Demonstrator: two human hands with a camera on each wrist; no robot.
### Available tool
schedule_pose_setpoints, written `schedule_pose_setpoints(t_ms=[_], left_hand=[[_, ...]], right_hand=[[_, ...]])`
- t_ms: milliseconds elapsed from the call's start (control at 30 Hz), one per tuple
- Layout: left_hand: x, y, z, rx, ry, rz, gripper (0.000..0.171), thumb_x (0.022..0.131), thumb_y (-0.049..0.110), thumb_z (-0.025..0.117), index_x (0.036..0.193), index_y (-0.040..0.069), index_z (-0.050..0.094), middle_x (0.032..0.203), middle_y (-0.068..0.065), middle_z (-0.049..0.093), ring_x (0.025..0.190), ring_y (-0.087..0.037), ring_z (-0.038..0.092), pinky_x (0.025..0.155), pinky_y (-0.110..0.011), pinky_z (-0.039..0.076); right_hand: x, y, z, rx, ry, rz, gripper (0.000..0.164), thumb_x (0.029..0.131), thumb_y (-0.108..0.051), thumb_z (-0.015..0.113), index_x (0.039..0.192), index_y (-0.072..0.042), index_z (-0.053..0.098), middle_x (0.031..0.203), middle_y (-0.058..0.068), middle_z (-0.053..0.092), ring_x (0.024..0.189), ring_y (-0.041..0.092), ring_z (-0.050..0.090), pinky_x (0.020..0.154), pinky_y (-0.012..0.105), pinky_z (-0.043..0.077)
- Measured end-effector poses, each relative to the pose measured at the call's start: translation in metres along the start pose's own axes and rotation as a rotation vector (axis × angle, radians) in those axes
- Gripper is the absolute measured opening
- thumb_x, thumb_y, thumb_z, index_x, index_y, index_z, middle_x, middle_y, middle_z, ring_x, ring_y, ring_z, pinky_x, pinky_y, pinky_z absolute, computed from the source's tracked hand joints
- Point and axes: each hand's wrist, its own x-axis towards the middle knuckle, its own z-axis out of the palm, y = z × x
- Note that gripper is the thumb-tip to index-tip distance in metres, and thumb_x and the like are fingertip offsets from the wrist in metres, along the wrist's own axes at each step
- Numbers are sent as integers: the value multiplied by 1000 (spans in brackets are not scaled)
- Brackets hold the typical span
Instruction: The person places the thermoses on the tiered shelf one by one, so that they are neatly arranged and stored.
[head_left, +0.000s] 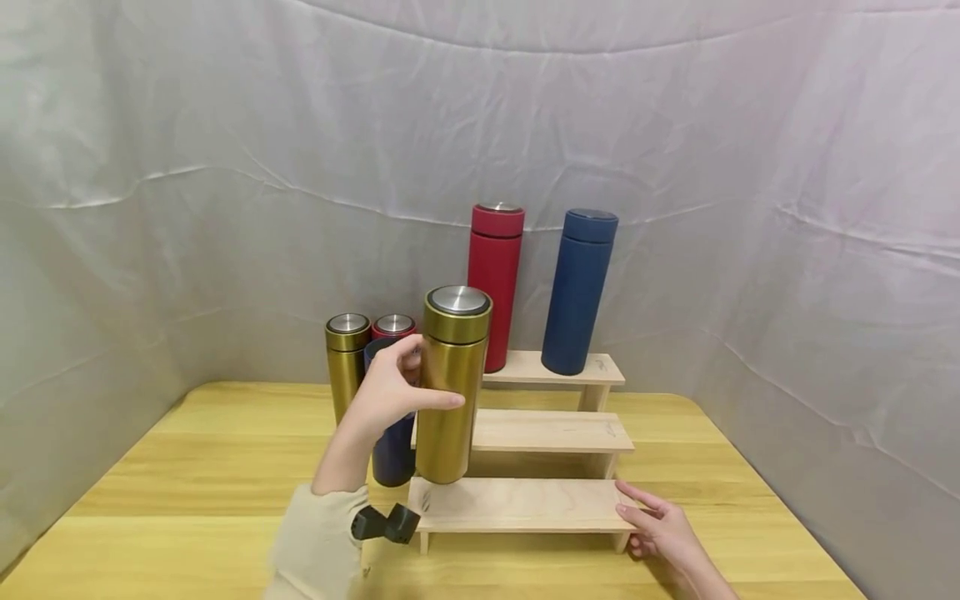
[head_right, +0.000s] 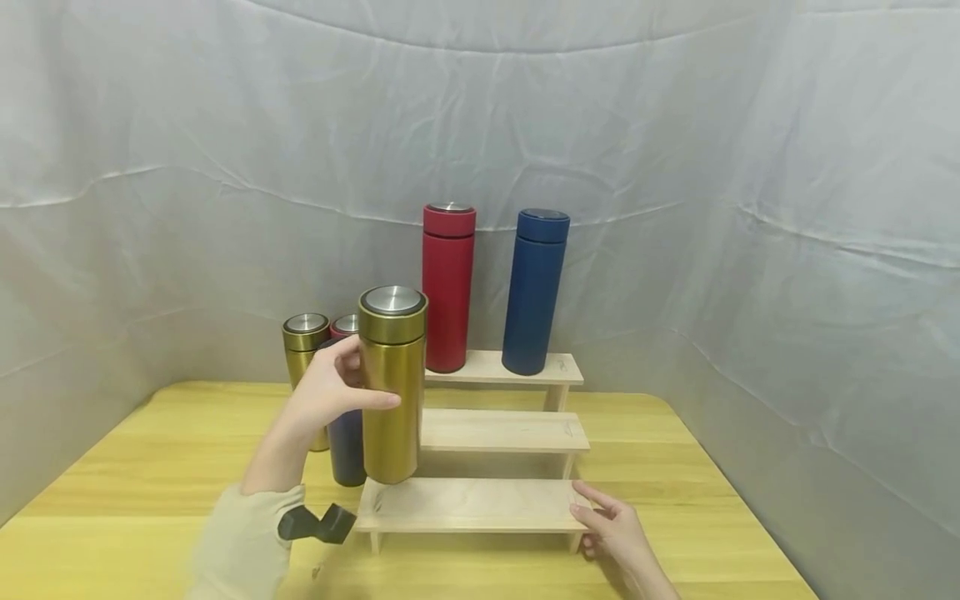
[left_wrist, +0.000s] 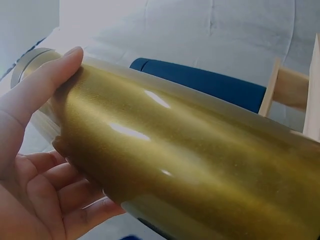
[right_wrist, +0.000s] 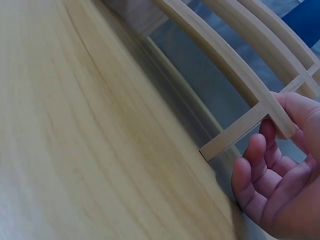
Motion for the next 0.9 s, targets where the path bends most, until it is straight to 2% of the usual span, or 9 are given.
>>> schedule_pose_setpoints(t_ms=[133,367,500,600,900], left_hand=[[10,4,9,-50,-24,25,53,61,8,81,108,6,56,92,-10,64,82,-22,60,74,-36,48],[26,12,29,-62,4,-27,60,59,11,83,113,8,56,97,-8,63,87,-20,59,76,-35,48],[34,14,43,-91,8,-31,60,58,12,84,111,10,56,98,-5,64,88,-18,60,77,-34,48],[40,13,53,-98,19,-19,59,58,14,84,111,9,57,99,-5,64,89,-17,60,77,-33,48],[54,5,84,-75,59,-13,54,58,20,84,105,8,59,91,-5,64,82,-17,59,71,-29,49]], right_hand=[[-1,-2,-2,8,-20,8,31,84,-15,62,92,-45,60,69,4,58,50,7,50,49,22,47],[-2,-5,-2,17,-44,9,31,84,-15,62,92,-44,60,74,4,60,51,7,50,49,22,48],[-2,-6,-2,15,-50,5,31,83,-15,63,92,-44,60,65,1,54,50,7,50,47,22,48],[-2,-6,-2,15,-48,3,31,83,-14,63,92,-43,60,59,-2,47,48,7,49,45,22,47],[-3,-4,0,24,-32,3,33,82,-12,63,92,-44,61,63,-1,51,47,6,49,43,21,46]])
